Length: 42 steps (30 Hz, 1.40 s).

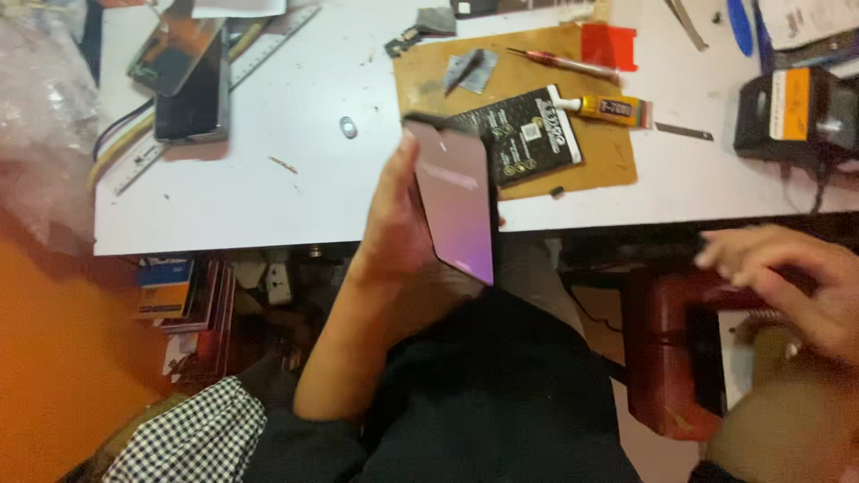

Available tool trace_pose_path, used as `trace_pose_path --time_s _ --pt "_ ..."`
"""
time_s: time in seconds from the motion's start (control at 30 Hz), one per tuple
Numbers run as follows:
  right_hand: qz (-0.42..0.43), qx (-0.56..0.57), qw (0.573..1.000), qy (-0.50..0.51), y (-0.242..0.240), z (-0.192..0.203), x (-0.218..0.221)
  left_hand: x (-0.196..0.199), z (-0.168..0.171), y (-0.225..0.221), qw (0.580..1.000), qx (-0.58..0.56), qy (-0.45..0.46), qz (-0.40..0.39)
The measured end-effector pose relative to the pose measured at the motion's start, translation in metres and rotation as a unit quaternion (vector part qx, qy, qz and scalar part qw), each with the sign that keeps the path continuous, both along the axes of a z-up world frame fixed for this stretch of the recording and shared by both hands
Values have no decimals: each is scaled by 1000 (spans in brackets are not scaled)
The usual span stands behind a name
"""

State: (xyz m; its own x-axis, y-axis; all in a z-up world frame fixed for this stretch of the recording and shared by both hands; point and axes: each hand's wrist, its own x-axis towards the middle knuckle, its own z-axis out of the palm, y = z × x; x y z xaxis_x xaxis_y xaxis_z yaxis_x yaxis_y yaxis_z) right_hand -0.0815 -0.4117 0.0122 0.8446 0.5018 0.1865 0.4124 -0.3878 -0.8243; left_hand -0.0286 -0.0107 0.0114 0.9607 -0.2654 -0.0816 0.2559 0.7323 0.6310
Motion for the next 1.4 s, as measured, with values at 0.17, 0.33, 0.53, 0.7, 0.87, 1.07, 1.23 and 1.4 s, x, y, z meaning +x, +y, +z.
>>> trace_pose_path --time_s 0.17,0.33,0.53,0.7,0.87,1.07,1.23,1.4 --pt "-48 130 990 -13 32 5 -6 -16 -4 -4 987 122 -106 3" --pt "-36 116 992 -35 108 60 9 -34 13 -12 984 88 -150 -41" --pt "-40 284 958 -29 181 87 30 -40 26 -6 950 238 -200 -5" --pt "-55 165 984 -46 215 115 30 -50 39 -10 925 326 -194 -11" --pt "-104 109 988 -34 222 120 27 -48 43 -16 928 325 -183 1" --pt "-77 90 992 -51 219 109 38 -45 45 -16 949 274 -159 -3" --pt "-79 100 991 -31 226 104 43 -43 43 -15 951 272 -148 5" --pt "-127 115 985 9 232 98 47 -41 37 -15 958 250 -140 15"
